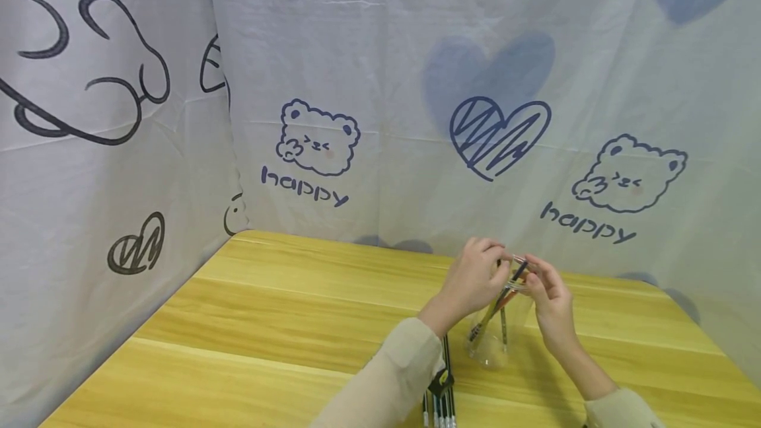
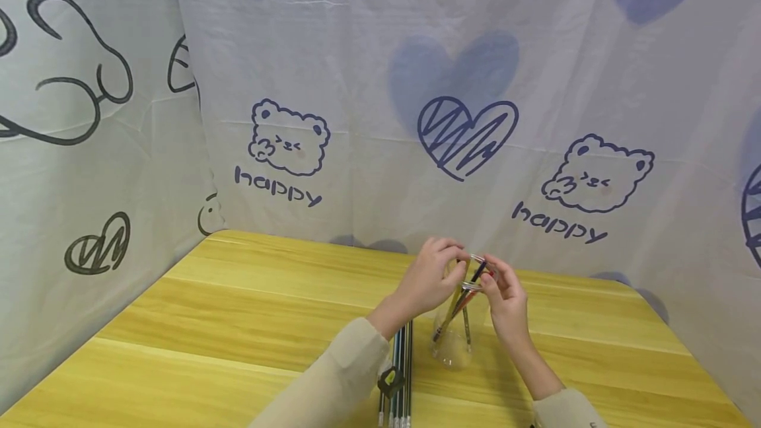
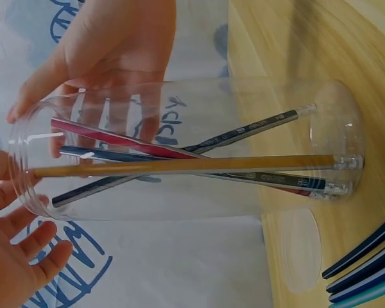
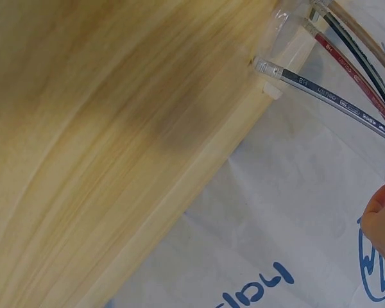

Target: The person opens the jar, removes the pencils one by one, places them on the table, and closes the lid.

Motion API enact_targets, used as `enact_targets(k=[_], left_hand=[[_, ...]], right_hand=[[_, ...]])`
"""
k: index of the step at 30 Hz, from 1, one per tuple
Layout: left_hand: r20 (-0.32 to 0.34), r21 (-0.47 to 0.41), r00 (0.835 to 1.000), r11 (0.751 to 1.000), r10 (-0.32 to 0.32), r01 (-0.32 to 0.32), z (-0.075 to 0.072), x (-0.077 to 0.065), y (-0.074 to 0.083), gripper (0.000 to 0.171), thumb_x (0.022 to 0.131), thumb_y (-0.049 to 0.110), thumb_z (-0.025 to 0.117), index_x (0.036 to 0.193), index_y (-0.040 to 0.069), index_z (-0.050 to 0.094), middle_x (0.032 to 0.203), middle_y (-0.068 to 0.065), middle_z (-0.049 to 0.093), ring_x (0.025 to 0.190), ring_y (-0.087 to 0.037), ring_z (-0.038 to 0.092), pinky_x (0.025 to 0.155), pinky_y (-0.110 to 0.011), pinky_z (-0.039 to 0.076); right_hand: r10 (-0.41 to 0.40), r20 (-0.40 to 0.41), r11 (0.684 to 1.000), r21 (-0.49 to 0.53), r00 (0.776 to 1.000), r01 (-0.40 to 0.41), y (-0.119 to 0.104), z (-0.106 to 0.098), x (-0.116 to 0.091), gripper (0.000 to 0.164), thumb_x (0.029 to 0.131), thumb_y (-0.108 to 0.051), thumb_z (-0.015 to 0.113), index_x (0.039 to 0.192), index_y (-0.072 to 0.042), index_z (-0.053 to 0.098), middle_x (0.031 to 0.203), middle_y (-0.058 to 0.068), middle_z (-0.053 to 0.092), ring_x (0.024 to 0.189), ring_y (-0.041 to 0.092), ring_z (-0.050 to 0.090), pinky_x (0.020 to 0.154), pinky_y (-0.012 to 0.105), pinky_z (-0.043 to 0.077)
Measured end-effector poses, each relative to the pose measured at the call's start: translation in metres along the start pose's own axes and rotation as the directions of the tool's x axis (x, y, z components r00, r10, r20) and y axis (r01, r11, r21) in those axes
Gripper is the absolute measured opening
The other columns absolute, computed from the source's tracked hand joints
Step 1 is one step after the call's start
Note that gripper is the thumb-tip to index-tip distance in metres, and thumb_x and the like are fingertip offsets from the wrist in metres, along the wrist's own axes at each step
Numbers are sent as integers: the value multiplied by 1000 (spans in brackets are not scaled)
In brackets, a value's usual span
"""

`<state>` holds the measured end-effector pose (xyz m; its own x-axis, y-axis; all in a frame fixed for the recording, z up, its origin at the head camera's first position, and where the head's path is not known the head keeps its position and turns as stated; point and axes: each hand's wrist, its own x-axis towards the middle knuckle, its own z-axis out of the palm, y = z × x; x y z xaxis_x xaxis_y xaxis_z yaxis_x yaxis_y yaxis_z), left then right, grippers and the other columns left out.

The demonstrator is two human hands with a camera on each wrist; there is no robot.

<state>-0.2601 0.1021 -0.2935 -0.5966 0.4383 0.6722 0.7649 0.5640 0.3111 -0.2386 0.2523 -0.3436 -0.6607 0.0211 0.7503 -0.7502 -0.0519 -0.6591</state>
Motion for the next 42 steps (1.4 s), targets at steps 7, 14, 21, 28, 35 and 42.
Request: enact_targets(k=[7, 14, 21, 28, 35, 42], left_hand=[[-11, -29, 1000, 1000, 5, -5, -4, 0, 2, 10, 83, 18, 59, 87, 14, 67, 89, 7, 64, 92, -9, 51, 80, -17, 39], [-31, -121, 998, 992, -47, 43, -5, 1, 2, 6, 79, 16, 64, 82, 14, 68, 73, 11, 63, 81, -4, 49, 67, -11, 35], [-31, -128, 996, 989, -82, 77, -5, 1, 4, 5, 79, 17, 65, 81, 14, 69, 72, 11, 63, 79, -3, 48, 63, -9, 34], [-70, 2, 997, 1000, -25, 25, -4, 1, 6, 11, 84, 16, 61, 90, 13, 70, 81, 7, 65, 77, -5, 49, 64, -8, 33], [-125, 13, 992, 1000, 1, 1, -3, 1, 4, 12, 86, 17, 61, 91, 11, 70, 84, 4, 66, 77, -6, 50, 69, -9, 35], [-166, -110, 985, 994, -42, 23, -3, -1, 2, 11, 88, 19, 57, 87, 11, 65, 80, 5, 64, 74, -5, 49, 67, -10, 34]], right_hand=[[25, -12, 999, -23, 1000, -25, -1, 1, 0, 28, 92, 6, 38, 119, 9, 45, 110, 1, 59, 89, 10, 58, 75, 17, 48], [33, -16, 999, -38, 999, -34, -1, 1, 0, 28, 93, 5, 38, 120, 8, 45, 109, 1, 59, 88, 9, 58, 74, 17, 47], [30, -18, 999, -36, 999, -31, 0, 0, 0, 28, 93, 5, 38, 120, 8, 45, 108, 1, 59, 88, 9, 58, 74, 17, 47], [32, -34, 999, -26, 999, -33, 0, 1, 0, 28, 92, 6, 38, 118, 7, 47, 107, 1, 60, 85, 11, 58, 75, 17, 47], [42, -42, 998, -54, 998, -44, -1, 1, 0, 28, 92, 6, 38, 119, 7, 47, 107, 2, 60, 87, 10, 56, 74, 16, 47], [41, -31, 998, -53, 999, -43, -1, 0, 0, 28, 93, 4, 39, 120, 7, 46, 108, 0, 59, 88, 10, 57, 75, 17, 47]])
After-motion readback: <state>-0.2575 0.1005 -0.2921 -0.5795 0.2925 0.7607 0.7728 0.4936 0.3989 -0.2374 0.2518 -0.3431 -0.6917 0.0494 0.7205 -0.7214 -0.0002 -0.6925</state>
